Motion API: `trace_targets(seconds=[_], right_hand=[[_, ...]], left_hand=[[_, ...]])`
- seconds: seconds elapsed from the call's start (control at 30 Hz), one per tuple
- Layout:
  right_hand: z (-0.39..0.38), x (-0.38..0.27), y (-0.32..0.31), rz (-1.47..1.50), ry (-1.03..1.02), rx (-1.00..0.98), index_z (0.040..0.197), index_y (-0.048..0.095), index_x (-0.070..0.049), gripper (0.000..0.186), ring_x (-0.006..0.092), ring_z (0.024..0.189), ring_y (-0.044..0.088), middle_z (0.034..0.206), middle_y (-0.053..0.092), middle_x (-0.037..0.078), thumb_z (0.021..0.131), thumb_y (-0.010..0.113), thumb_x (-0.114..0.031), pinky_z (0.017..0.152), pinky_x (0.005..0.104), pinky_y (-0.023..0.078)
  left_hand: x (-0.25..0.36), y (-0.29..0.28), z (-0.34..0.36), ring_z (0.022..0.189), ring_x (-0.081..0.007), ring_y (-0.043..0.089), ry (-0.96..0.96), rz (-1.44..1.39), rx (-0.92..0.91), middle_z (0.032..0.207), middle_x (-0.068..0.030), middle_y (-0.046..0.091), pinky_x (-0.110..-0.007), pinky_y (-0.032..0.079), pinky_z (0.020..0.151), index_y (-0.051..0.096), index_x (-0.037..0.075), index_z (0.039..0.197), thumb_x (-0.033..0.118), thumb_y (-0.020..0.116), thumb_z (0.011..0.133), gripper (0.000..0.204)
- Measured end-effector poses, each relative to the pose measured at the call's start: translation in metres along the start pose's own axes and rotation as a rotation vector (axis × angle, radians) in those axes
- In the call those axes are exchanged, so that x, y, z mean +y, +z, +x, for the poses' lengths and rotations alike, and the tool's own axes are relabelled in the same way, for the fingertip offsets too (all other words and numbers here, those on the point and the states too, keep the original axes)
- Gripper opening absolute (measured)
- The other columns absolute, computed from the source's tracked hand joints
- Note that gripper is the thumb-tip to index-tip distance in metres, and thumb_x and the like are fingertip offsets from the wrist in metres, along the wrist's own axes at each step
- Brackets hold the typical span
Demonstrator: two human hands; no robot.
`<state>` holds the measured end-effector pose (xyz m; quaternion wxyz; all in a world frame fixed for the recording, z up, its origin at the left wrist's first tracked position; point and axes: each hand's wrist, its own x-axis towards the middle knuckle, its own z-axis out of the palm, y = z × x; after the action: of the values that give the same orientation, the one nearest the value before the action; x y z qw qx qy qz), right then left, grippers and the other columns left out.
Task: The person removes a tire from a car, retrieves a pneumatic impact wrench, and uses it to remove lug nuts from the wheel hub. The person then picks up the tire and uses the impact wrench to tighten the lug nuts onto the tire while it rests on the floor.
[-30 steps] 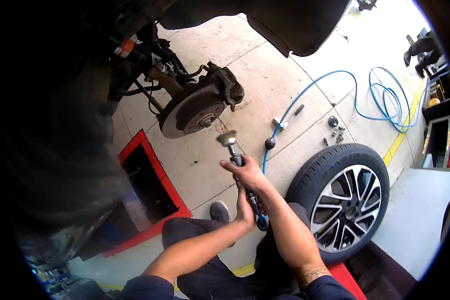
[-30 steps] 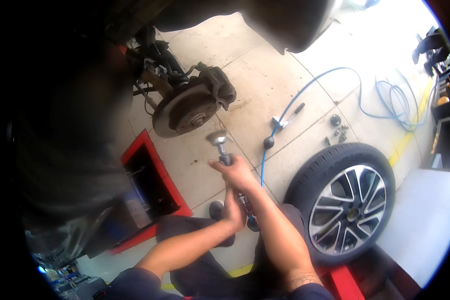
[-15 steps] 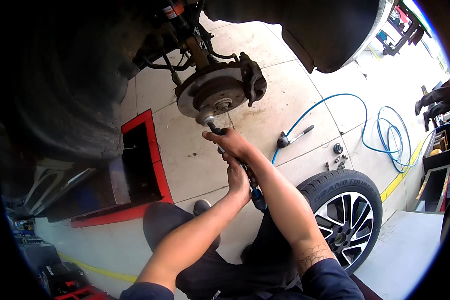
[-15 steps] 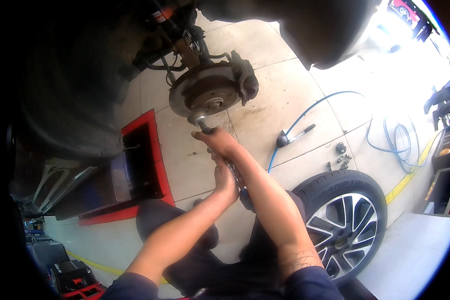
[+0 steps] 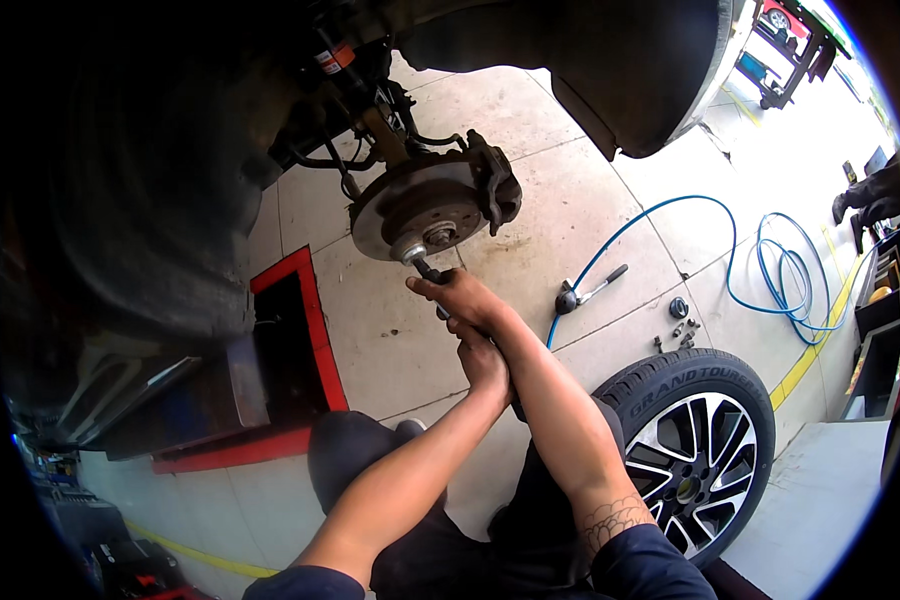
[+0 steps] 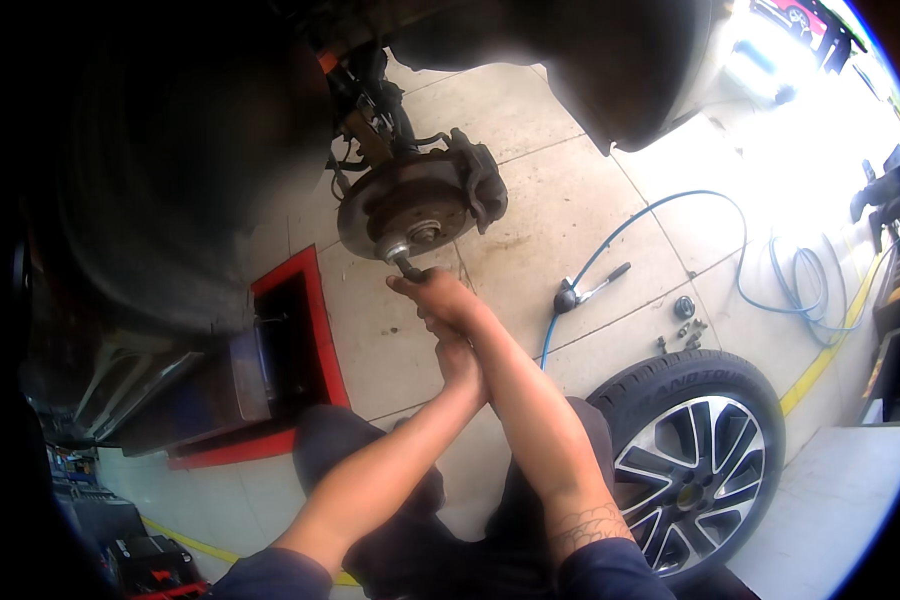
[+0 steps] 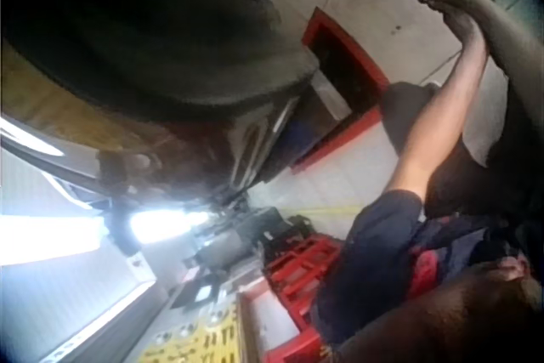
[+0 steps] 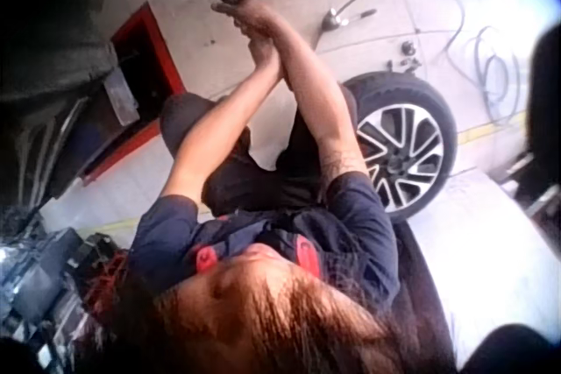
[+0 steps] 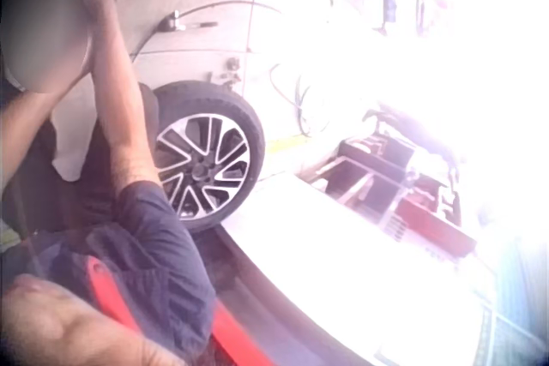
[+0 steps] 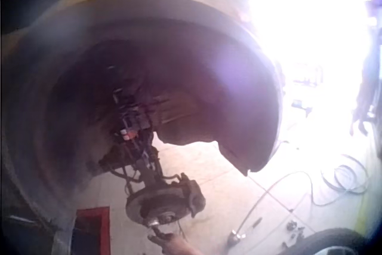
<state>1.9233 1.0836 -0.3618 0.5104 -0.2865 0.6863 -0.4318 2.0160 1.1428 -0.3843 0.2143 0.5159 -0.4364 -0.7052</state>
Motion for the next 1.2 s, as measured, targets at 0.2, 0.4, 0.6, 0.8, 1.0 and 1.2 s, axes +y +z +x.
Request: trace_targets(seconds=[0.2, 0.4, 0.6, 0.8, 1.0, 1.2], right_hand=[[0.005, 0.009, 0.003, -0.007, -0.025, 0.031, 0.072, 0.059, 0.001, 0.067, 0.0183, 0.057, 0.058, 0.064, 0.06, 0.006, 0.088, 0.068, -0.064, 0.056, 0.0376, 0.049], [0.016, 0.018, 0.011, -0.033, -0.029, 0.015, 0.073, 0.061, 0.002, 0.067, 0.0186, 0.056, 0.058, 0.064, 0.06, 0.008, 0.09, 0.066, -0.062, 0.055, 0.0379, 0.049], [0.024, 0.026, 0.014, -0.002, -0.02, 0.034, 0.074, 0.062, 0.003, 0.068, 0.0194, 0.056, 0.059, 0.064, 0.061, 0.008, 0.091, 0.066, -0.062, 0.055, 0.0377, 0.049], [0.021, 0.022, 0.013, -0.003, -0.021, 0.026, 0.079, 0.063, 0.004, 0.067, 0.0195, 0.055, 0.059, 0.065, 0.062, 0.009, 0.091, 0.065, -0.062, 0.054, 0.037, 0.049], [0.021, 0.024, 0.01, -0.011, 0.026, 0.037, 0.083, 0.064, 0.005, 0.065, 0.0209, 0.056, 0.06, 0.065, 0.062, 0.009, 0.092, 0.066, -0.059, 0.055, 0.0377, 0.05], [0.01, 0.009, 0.01, 0.071, 0.03, 0.034, 0.086, 0.065, 0.008, 0.061, 0.0242, 0.059, 0.063, 0.07, 0.065, 0.014, 0.093, 0.066, -0.052, 0.057, 0.0411, 0.05]], left_hand=[[0.004, 0.001, -0.001, 0.105, -0.0248, 0.065, -0.039, -0.057, -0.005, 0.12, -0.0142, 0.062, -0.04, 0.056, 0.086, 0.052, -0.002, 0.128, 0.072, 0.026, 0.103, 0.082], [-0.004, -0.008, 0.008, 0.099, -0.0243, 0.066, -0.134, -0.108, 0.018, 0.113, -0.0132, 0.063, -0.041, 0.055, 0.081, 0.05, -0.001, 0.125, 0.066, 0.035, 0.102, 0.072], [-0.005, -0.012, 0.008, 0.092, -0.0203, 0.065, -0.111, -0.059, -0.021, 0.104, -0.0096, 0.064, -0.039, 0.051, 0.076, 0.05, -0.001, 0.117, 0.054, 0.054, 0.101, 0.057], [-0.008, -0.012, 0.013, 0.094, -0.0196, 0.065, -0.136, -0.115, -0.023, 0.106, -0.0096, 0.063, -0.039, 0.052, 0.076, 0.047, 0.002, 0.12, 0.054, 0.055, 0.1, 0.056], [-0.003, -0.006, 0.004, 0.095, -0.0197, 0.065, -0.051, -0.001, -0.056, 0.109, -0.0093, 0.063, -0.038, 0.053, 0.079, 0.045, 0.002, 0.121, 0.052, 0.057, 0.1, 0.055], [-0.015, -0.013, 0.017, 0.097, -0.0194, 0.065, -0.059, -0.113, -0.097, 0.11, -0.009, 0.063, -0.038, 0.053, 0.081, 0.043, 0.003, 0.124, 0.052, 0.058, 0.1, 0.057]])
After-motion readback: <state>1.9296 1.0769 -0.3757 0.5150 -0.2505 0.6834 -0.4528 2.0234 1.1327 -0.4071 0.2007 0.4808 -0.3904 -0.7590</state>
